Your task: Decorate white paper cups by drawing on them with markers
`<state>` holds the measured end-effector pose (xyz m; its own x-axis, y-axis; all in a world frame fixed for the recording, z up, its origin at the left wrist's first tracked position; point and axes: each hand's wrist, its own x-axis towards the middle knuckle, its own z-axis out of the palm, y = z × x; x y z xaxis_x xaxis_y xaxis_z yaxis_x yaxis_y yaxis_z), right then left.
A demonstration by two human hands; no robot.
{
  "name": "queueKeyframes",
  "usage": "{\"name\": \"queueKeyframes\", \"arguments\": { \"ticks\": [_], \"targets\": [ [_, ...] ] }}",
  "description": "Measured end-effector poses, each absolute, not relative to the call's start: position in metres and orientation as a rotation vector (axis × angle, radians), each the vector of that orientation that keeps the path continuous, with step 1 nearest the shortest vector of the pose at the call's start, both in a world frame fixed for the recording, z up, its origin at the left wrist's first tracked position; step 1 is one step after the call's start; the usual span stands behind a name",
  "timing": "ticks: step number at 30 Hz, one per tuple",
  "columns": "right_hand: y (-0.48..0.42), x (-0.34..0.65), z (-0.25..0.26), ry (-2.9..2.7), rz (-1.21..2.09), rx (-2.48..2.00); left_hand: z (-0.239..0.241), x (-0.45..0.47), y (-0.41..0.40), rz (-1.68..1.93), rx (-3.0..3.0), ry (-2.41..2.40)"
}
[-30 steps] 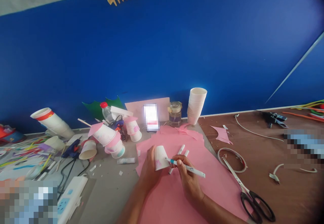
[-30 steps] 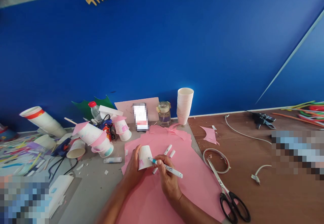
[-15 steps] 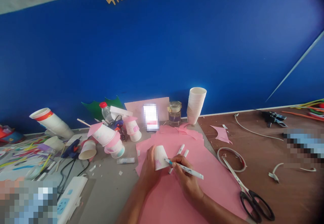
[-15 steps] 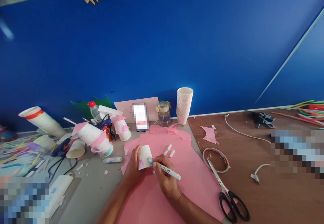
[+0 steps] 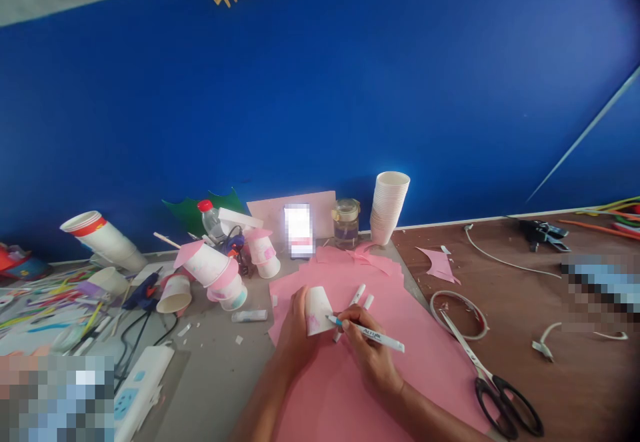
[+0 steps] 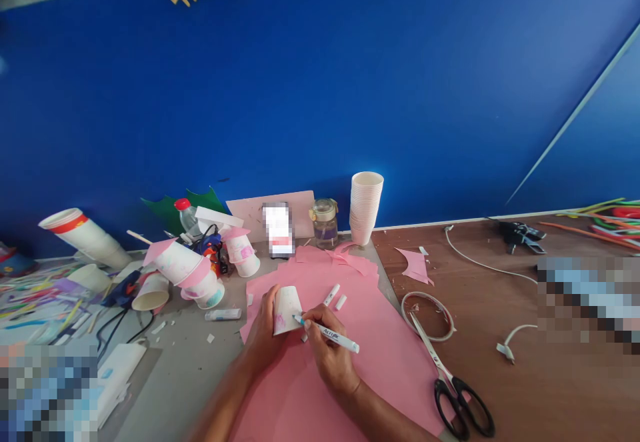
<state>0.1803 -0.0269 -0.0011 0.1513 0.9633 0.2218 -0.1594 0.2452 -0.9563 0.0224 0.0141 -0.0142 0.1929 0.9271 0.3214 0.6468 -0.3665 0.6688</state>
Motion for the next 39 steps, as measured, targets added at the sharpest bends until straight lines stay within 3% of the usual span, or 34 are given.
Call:
{"name": "queueKeyframes", "arguments": {
  "ticks": [39],
  "targets": [
    [-0.026,0.181,0.002,-1.000,1.082,-0.963,-0.024,0.022,0.016,1.025,2.195,1.480]
  ]
}}
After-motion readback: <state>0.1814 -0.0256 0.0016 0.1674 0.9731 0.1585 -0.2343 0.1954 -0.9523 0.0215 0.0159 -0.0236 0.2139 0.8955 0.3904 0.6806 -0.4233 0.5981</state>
